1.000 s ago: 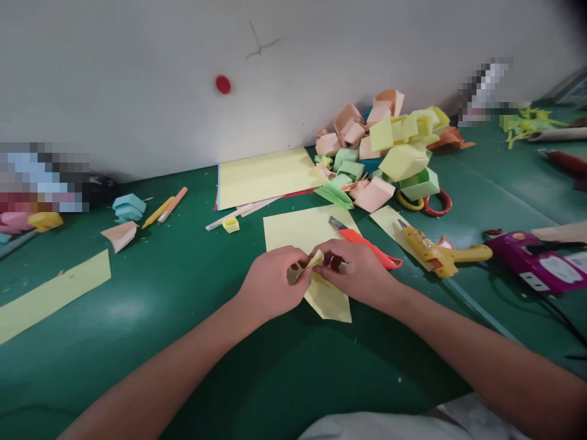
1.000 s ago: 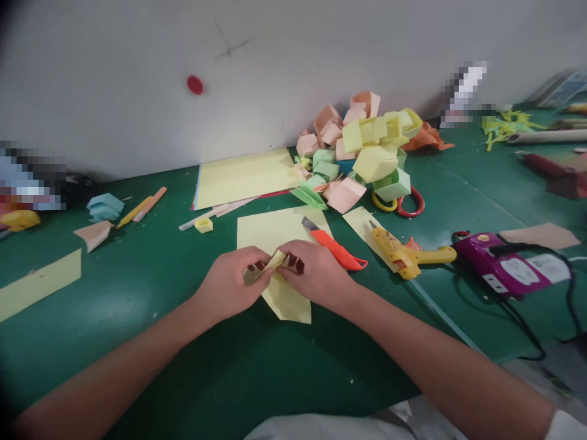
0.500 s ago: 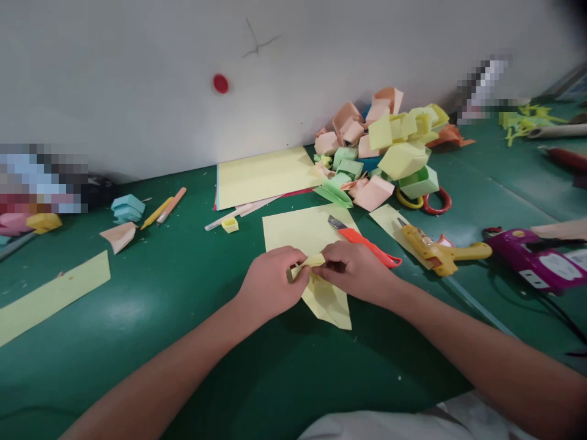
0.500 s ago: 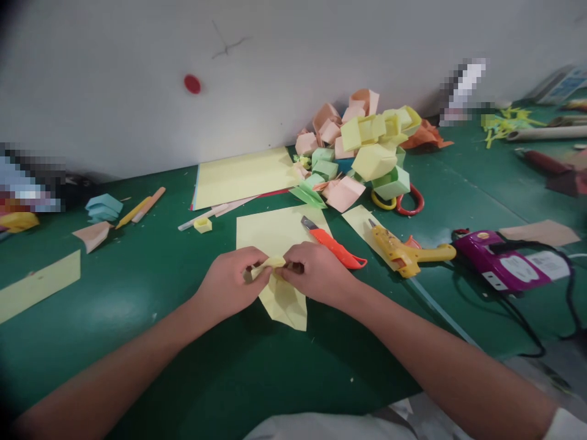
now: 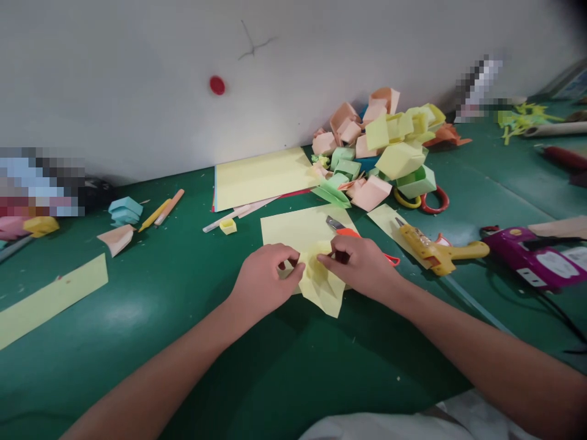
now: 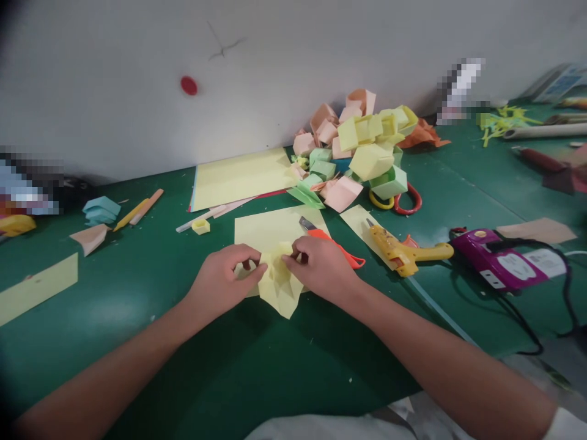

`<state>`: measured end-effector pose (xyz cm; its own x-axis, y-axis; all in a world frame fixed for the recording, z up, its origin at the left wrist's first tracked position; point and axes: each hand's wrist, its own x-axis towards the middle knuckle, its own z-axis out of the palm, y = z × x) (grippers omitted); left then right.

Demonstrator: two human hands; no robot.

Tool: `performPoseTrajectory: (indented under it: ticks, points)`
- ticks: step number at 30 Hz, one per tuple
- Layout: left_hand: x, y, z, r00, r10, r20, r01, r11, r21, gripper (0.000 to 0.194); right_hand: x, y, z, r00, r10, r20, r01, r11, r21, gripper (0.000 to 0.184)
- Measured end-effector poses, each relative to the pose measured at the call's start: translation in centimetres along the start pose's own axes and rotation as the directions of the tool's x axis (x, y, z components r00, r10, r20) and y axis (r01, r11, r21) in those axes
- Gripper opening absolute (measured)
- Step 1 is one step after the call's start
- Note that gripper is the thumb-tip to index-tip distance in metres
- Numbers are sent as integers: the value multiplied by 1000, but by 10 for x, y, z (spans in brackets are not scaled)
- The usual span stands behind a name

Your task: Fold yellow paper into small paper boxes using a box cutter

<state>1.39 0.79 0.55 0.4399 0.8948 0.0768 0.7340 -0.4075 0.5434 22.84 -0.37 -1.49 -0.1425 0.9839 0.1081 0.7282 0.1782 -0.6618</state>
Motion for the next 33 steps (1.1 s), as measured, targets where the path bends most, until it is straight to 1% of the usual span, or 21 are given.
performPoseTrajectory:
  ticks: [2, 5, 7, 9, 11, 15, 18, 20, 24, 27, 30, 33]
  points:
    - [-2, 2, 2, 999, 38, 3, -38, 999, 28, 15, 0, 0, 0, 1000, -6, 0, 6, 1000, -7, 37]
    - [-6, 5, 5, 988, 151, -26, -148, 984, 102, 18, 0, 1, 2, 999, -43, 6, 44, 999, -13, 36]
    - [-8, 6, 7, 970, 235, -60, -225, 964, 139, 21, -1, 3, 4, 996, -88, 6, 88, 996, -14, 37]
    - [-9, 7, 8, 958, 276, -78, -263, 954, 142, 20, -1, 4, 6, 989, -145, 10, 145, 989, -19, 36]
    - [-9, 6, 9, 966, 250, -67, -241, 964, 114, 17, -1, 5, 8, 981, -194, 30, 194, 981, -22, 33]
    - [-6, 3, 8, 997, 78, 26, -79, 995, 60, 11, -1, 5, 9, 964, -248, 94, 251, 968, -16, 25]
    - [-2, 2, 6, 998, -30, 61, 25, 997, 73, 11, -1, 6, 10, 953, -276, 126, 280, 960, -16, 23]
    - [1, 2, 6, 995, -71, 68, 65, 995, 79, 14, -1, 6, 9, 947, -289, 139, 294, 956, -17, 21]
    - [4, 3, 5, 989, -103, 108, 100, 995, 28, 16, 0, 7, 6, 923, -330, 200, 337, 942, -1, 11]
    - [6, 5, 5, 985, -102, 139, 98, 995, 34, 10, 0, 7, 4, 906, -353, 236, 358, 933, 21, 6]
    - [8, 9, 4, 983, -88, 161, 77, 994, 77, 8, -1, 7, 4, 900, -360, 246, 359, 932, 49, 5]
    - [8, 11, 4, 974, -110, 200, 92, 991, 96, 9, -2, 6, 5, 905, -353, 236, 345, 936, 76, 5]
